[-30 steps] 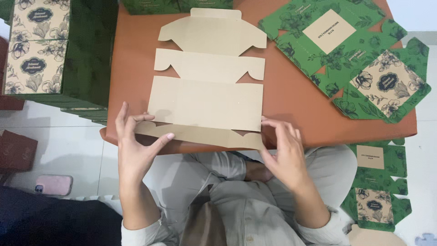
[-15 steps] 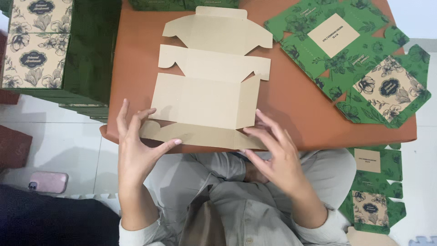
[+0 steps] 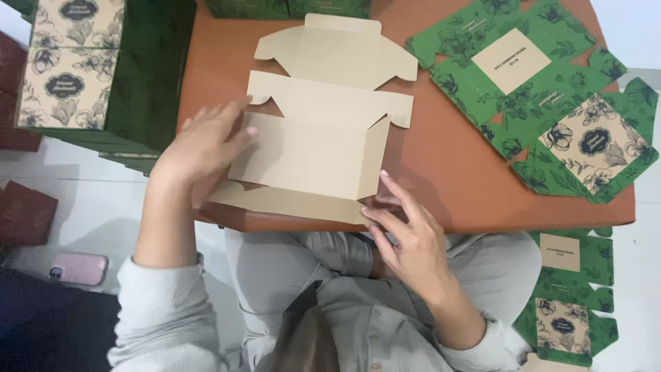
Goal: The person folds a flat cardboard sheet into a box shape, then places a green patterned paper insert inside. They fold the flaps to secure the insert and complete the box assembly.
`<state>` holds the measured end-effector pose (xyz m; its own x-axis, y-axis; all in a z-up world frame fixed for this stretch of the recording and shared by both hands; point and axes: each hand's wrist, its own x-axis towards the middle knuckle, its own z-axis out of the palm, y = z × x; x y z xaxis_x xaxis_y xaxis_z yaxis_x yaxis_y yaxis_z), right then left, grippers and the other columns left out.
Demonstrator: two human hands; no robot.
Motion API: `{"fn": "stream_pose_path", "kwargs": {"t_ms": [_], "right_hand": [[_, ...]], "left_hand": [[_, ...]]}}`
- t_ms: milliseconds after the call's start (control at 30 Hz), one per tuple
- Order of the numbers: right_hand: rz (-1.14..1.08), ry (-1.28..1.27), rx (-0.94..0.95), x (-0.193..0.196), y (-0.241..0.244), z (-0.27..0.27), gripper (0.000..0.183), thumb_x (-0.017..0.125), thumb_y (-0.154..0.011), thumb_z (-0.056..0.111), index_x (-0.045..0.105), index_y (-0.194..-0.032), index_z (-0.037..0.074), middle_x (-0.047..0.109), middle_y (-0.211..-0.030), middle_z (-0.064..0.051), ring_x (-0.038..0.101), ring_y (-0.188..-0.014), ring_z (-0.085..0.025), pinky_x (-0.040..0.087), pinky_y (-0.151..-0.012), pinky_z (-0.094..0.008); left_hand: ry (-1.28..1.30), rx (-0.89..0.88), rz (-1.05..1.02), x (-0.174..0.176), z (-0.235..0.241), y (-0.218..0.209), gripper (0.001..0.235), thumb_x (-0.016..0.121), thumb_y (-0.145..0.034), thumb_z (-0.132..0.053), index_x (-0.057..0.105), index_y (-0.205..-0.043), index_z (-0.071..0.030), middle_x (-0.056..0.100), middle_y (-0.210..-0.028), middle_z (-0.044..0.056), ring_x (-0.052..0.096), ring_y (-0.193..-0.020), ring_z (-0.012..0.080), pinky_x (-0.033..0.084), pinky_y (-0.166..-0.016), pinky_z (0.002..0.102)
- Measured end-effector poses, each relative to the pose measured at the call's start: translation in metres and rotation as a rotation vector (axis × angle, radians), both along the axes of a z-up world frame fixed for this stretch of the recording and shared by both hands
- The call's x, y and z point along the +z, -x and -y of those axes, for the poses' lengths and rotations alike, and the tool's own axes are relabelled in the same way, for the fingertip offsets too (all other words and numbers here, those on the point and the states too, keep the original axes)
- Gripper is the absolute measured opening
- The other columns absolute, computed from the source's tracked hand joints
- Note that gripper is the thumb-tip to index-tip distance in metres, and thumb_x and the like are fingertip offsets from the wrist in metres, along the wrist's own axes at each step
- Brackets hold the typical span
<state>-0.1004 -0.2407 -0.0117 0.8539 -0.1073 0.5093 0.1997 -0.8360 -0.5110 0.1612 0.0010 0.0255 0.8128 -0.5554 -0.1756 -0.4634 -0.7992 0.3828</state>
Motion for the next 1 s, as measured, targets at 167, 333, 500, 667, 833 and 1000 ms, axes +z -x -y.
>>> {"fn": "stream_pose_path", "kwargs": {"t_ms": [167,333,500,667,833,1000], "right_hand": [[0.012,-0.022,-0.014,-0.002,-0.003,-0.001,0.009,0.074,-0.086,0.009,0.076,-0.094,0.012,0.058,-0.14,-0.011,0.072,-0.102,-0.023,0.056,-0.086,-0.042],[0.035,-0.021,-0.004,-0.006,-0.003,-0.001,0.007,0.073,-0.087,0.01,0.076,-0.094,0.012,0.059,-0.14,-0.01,0.072,-0.102,-0.021,0.056,-0.085,-0.039],[0.022,-0.024,-0.006,0.006,-0.005,-0.002,0.004,0.074,-0.086,0.008,0.075,-0.089,0.008,0.061,-0.137,-0.014,0.073,-0.098,-0.024,0.056,-0.081,-0.041],[0.06,-0.005,-0.018,-0.003,-0.004,-0.003,0.004,0.072,-0.087,0.008,0.075,-0.091,0.008,0.061,-0.138,-0.012,0.073,-0.098,-0.022,0.057,-0.079,-0.039],[0.07,-0.003,-0.007,0.006,-0.007,-0.001,0.004,0.072,-0.087,0.007,0.075,-0.091,0.007,0.063,-0.135,-0.013,0.073,-0.097,-0.024,0.056,-0.077,-0.038],[0.109,0.065,0.035,-0.006,-0.012,0.009,0.008,0.071,-0.09,0.008,0.077,-0.095,0.011,0.066,-0.135,-0.01,0.073,-0.096,-0.027,0.056,-0.075,-0.039]], "left_hand": [[-0.086,-0.043,-0.062,0.02,0.029,0.009,0.097,0.09,-0.063,-0.027,0.049,-0.151,-0.018,0.051,-0.136,0.025,0.047,-0.13,0.0562,0.035,-0.109,0.067],[-0.141,-0.093,0.047,-0.006,0.025,-0.003,0.099,0.097,-0.053,-0.036,0.057,-0.141,-0.013,0.042,-0.132,0.017,0.043,-0.125,0.0454,0.041,-0.107,0.052],[-0.059,-0.062,0.035,0.001,0.031,-0.013,0.071,0.1,-0.055,-0.022,0.067,-0.112,0.002,0.052,-0.12,0.025,0.054,-0.116,0.046,0.048,-0.093,0.051],[0.088,0.07,-0.145,0.024,0.032,-0.003,0.064,0.087,-0.069,-0.021,0.056,-0.123,-0.011,0.061,-0.125,0.018,0.061,-0.115,0.0455,0.049,-0.092,0.054],[0.396,0.06,-0.167,0.029,0.029,0.015,0.062,0.074,-0.089,-0.03,0.042,-0.137,-0.006,0.058,-0.129,0.023,0.066,-0.103,0.0518,0.055,-0.083,0.058],[0.062,-0.143,-0.296,0.061,0.013,0.065,0.111,0.093,-0.055,-0.059,0.038,-0.135,-0.004,0.036,-0.137,0.028,0.055,-0.104,0.0696,0.047,-0.091,0.08]]}}
